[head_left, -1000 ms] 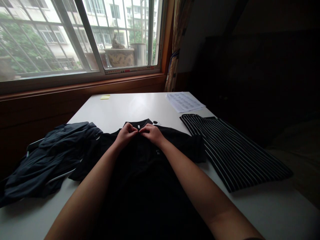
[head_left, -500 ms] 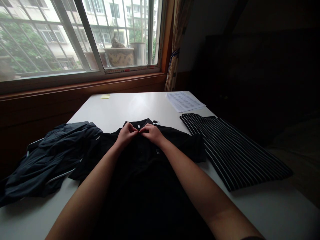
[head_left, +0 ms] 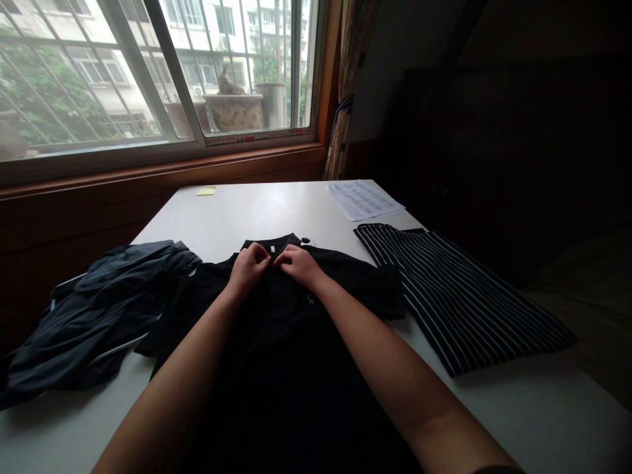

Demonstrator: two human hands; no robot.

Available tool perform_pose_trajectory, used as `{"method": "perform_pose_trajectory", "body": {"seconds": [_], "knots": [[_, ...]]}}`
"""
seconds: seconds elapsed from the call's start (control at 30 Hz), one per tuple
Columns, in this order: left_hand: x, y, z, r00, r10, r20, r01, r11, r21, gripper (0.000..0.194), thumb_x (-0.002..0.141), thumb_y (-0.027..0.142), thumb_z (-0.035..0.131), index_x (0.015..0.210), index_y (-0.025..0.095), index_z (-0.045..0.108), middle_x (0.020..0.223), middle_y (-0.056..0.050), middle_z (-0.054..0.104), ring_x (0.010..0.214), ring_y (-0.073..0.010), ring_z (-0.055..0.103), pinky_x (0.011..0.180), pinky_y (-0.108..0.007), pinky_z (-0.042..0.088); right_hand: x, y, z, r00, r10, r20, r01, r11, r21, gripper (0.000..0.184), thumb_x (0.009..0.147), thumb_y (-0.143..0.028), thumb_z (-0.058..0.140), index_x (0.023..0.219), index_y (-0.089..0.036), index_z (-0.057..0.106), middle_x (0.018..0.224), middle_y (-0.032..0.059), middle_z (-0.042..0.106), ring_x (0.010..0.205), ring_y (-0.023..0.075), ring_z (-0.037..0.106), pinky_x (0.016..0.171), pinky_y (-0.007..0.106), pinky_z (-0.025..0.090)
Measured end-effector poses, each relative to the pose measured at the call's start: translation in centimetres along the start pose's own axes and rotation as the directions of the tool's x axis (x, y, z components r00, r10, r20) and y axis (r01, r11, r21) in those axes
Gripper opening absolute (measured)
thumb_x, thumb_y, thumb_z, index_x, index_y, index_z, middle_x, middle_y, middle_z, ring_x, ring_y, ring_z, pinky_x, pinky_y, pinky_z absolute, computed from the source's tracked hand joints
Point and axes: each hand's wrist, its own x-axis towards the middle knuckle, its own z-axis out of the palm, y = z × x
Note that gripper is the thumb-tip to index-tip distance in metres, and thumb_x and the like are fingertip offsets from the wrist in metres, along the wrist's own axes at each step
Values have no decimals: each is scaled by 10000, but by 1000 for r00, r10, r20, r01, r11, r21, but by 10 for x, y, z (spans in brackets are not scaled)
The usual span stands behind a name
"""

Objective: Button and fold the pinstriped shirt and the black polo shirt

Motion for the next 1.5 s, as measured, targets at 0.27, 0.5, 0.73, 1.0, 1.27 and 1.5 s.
{"method": "perform_pose_trajectory", "body": {"seconds": [0.27, 0.5, 0.73, 1.0, 1.27, 1.5], "knots": [[3, -24, -17, 984, 165, 70, -177, 946, 270, 189, 910, 280, 557, 1037, 249, 694, 1066, -49, 688, 1070, -269, 569, 1008, -431, 456, -2, 5, -10, 996, -66, -58, 54, 981, -187, 194, 823, -65, 647, 903, -213, 744, 874, 20, 637, 894, 183, 612, 900, 335, 482], [2, -30, -22, 986, 145, 76, -163, 922, 351, 232, 944, 333, 531, 1080, 267, 707, 1099, -66, 639, 1113, -282, 543, 1026, -436, 468, -6, 8, -13, 986, -106, -127, 72, 966, -247, 258, 839, -105, 654, 1055, -229, 723, 965, 43, 581, 951, 200, 583, 936, 363, 498], [3, -32, -23, 989, 123, 83, -146, 912, 384, 279, 962, 371, 502, 1144, 275, 691, 1180, -67, 643, 1230, -281, 536, 1082, -430, 446, -9, 3, -13, 970, -233, -65, 204, 932, -301, 282, 870, -141, 656, 1100, -271, 752, 1067, 62, 551, 1003, 207, 555, 968, 368, 484], [0, -29, -22, 984, 65, 167, -141, 856, 497, 549, 953, 580, 476, 1370, 239, 583, 1416, -73, 552, 1441, -315, 368, 1172, -431, 343, -8, 2, -11, 960, -229, 163, 272, 902, -336, 255, 903, -407, 699, 1118, -296, 780, 968, 45, 586, 881, 179, 555, 857, 334, 474], [0, -26, -22, 982, 37, 185, -129, 845, 519, 649, 931, 643, 463, 1430, 233, 536, 1450, -113, 504, 1323, -332, 482, 1128, -454, 364, -8, 0, -13, 956, -190, 221, 255, 914, -317, 257, 901, -351, 704, 1151, -332, 764, 961, 23, 590, 848, 152, 579, 835, 295, 470], [-2, -23, -21, 988, 28, 151, -104, 847, 521, 638, 920, 647, 490, 1415, 249, 550, 1430, -114, 511, 1303, -345, 485, 1118, -460, 364, -9, 4, -16, 980, -168, 104, 192, 934, -300, 186, 910, -255, 663, 1038, -265, 797, 913, 31, 618, 875, 171, 596, 866, 305, 485]]}}
